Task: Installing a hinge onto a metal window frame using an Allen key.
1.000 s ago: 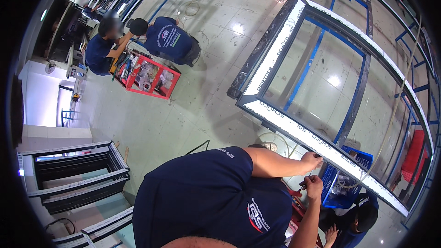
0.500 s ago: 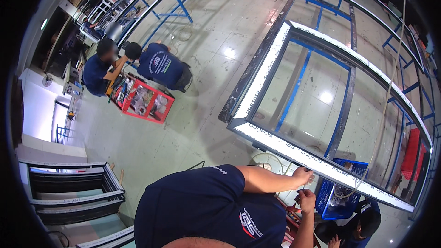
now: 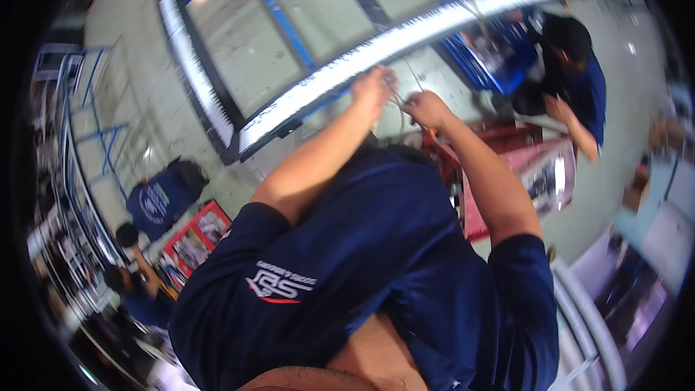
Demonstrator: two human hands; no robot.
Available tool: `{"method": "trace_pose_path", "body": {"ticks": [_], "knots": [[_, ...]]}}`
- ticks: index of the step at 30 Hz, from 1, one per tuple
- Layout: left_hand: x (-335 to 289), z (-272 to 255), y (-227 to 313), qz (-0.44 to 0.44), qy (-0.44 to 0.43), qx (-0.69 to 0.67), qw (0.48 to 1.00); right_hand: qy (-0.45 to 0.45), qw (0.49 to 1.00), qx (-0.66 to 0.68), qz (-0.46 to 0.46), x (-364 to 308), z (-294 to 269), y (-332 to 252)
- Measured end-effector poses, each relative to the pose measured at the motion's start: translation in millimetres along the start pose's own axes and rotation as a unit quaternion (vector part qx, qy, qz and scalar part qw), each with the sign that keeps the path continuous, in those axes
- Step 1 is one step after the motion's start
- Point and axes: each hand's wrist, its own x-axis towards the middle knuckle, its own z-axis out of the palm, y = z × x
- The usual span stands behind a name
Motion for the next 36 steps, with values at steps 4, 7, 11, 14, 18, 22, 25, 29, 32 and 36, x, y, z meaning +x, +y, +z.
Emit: {"method": "trace_pose_path", "body": {"ticks": [4,7,11,14,18,22,25,29,32,36], "knots": [[-17.1,16.5,1.2,-0.035,-0.028,0.041,0.998,0.019,0.995,0.087,0.035,-18.3,4.1,15.1],[-18.8,13.6,-4.5,-0.042,-0.048,0.054,0.996,0.020,0.991,0.114,0.069,-29.1,4.7,12.5],[-24.8,8.5,-3.2,-0.054,-0.087,0.036,0.994,0.026,0.991,0.108,0.075,-21.3,19.4,26.8],[-23.9,5.8,2.4,-0.067,-0.091,0.035,0.993,0.032,0.993,0.086,0.081,-19.7,20.5,15.5],[-23.5,7.1,6.8,-0.081,-0.089,0.027,0.992,0.030,0.993,0.072,0.086,-14.2,22.6,9.4],[-23.9,9.0,9.8,-0.076,-0.081,0.041,0.993,0.038,0.994,0.079,0.069,-10.5,27.3,13.9],[-24.8,9.6,10.4,-0.084,-0.080,0.038,0.993,0.058,0.990,0.120,0.047,-12.3,27.1,14.2],[-24.6,6.8,11.0,-0.084,-0.079,0.033,0.993,0.028,0.973,0.217,0.067,-15.2,21.6,11.7],[-23.7,9.0,7.5,-0.090,-0.083,0.024,0.992,0.008,0.963,0.266,0.051,-10.5,20.6,32.3],[-25.5,3.5,8.1,-0.077,-0.086,0.026,0.993,-0.054,0.931,0.347,0.098,-22.3,9.8,6.0]]}}
